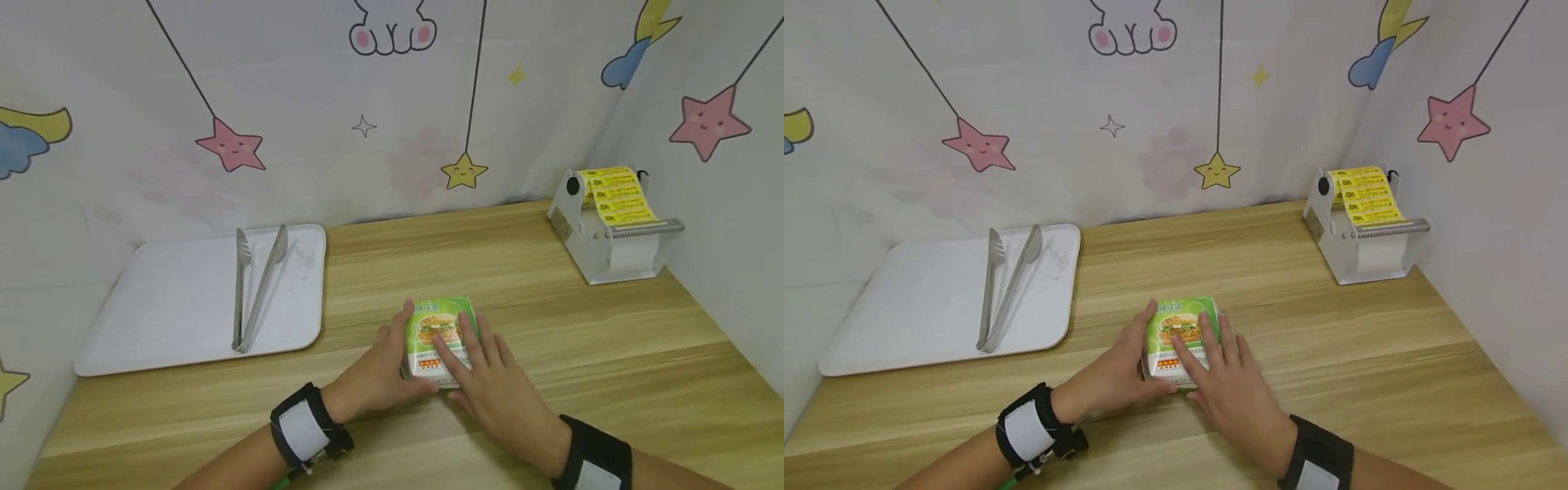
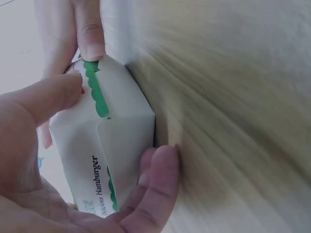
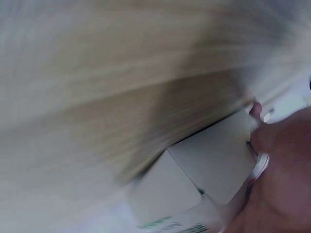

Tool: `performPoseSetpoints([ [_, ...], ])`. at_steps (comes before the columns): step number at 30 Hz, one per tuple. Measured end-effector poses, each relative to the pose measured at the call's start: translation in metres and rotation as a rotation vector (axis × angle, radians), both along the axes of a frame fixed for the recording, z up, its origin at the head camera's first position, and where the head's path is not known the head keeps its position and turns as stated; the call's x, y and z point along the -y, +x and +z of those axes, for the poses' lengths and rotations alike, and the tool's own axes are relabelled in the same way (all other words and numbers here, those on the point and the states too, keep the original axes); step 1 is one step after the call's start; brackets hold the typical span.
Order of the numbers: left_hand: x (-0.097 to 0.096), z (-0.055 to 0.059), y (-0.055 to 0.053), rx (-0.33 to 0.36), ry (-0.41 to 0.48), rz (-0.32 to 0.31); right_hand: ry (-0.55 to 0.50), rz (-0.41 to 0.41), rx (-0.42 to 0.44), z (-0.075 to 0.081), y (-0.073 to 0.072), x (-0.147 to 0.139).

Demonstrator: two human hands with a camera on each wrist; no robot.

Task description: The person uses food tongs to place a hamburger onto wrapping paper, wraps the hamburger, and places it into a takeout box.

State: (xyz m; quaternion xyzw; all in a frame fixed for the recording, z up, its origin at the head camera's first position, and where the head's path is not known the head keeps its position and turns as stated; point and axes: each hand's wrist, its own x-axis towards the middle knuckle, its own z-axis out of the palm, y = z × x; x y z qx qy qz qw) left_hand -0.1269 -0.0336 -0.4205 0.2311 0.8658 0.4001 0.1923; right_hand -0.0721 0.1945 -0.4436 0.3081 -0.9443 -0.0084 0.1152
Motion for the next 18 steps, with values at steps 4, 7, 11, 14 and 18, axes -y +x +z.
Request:
performPoseSetpoints([
  [4,-0.002,0.001,-0.001,-0.028,0.003,0.040,-0.173,0.029,0.181,0.012,-0.006,-0.011],
  [7,-0.001,0.002,-0.003,-0.055,0.012,0.067,-0.291,0.032,0.258,0.020,-0.010,-0.017],
  [11,-0.002,0.003,-0.004,-0.062,0.016,0.083,-0.361,0.017,0.265,0.026,-0.014,-0.021],
  [14,-0.003,0.004,-0.003,-0.049,0.019,0.084,-0.391,-0.004,0.261,0.028,-0.014,-0.022],
  [18,-0.002,0.007,-0.002,-0.037,0.012,0.102,-0.417,-0.037,0.273,0.030,-0.015,-0.023],
])
